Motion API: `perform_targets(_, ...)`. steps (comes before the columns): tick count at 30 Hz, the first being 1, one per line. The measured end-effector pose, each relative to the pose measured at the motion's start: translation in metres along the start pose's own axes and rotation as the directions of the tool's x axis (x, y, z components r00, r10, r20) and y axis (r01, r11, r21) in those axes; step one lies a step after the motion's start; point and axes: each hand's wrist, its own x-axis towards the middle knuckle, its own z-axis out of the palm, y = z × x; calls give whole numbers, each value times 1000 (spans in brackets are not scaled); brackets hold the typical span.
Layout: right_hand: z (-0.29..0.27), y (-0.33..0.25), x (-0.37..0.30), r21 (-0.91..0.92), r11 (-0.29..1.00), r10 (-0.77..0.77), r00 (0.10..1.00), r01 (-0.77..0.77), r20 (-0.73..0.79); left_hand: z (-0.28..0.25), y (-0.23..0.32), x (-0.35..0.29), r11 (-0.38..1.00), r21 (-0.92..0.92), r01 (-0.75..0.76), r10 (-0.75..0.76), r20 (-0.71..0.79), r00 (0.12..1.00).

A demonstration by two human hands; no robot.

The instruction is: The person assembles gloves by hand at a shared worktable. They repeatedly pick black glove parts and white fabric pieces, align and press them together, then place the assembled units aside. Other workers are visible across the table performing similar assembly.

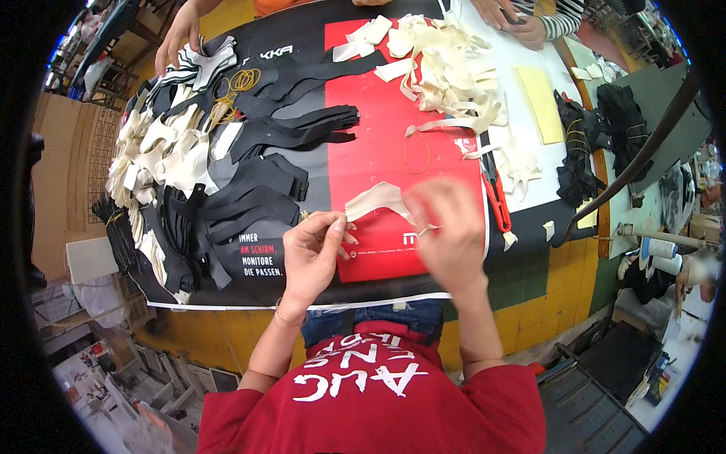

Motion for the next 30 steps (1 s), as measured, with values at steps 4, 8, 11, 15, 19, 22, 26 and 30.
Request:
perform_targets(4,20,-39,-25,185,982,31,996,-46,88,5,0,-4,987,124,-100,95,49,994)
perform_targets(8,28,-44,-32,235,965,100,991,-118,88,4,-1,-4,971,196,-137,127,66,990)
perform_targets(11,27,-42,-34,259,953,132,985,-157,112,4,-1,-6,977,182,-110,97,74,992)
perform_targets(15,25,-37,-33,343,917,167,978,-201,126,4,4,-4,959,242,-148,122,120,985)
perform_targets(19,21,-34,-31,331,933,107,987,-141,117,8,8,-2,955,262,-141,117,105,988)
perform_targets(22,19,-32,-29,337,929,107,983,-152,148,12,8,-2,975,200,-101,86,81,993)
perform_targets(26,18,-32,-28,296,946,84,982,-132,170,10,8,-3,981,183,-68,55,75,996)
perform_targets(30,18,-32,-27,281,945,115,974,-168,195,6,7,-3,965,232,-125,102,110,989)
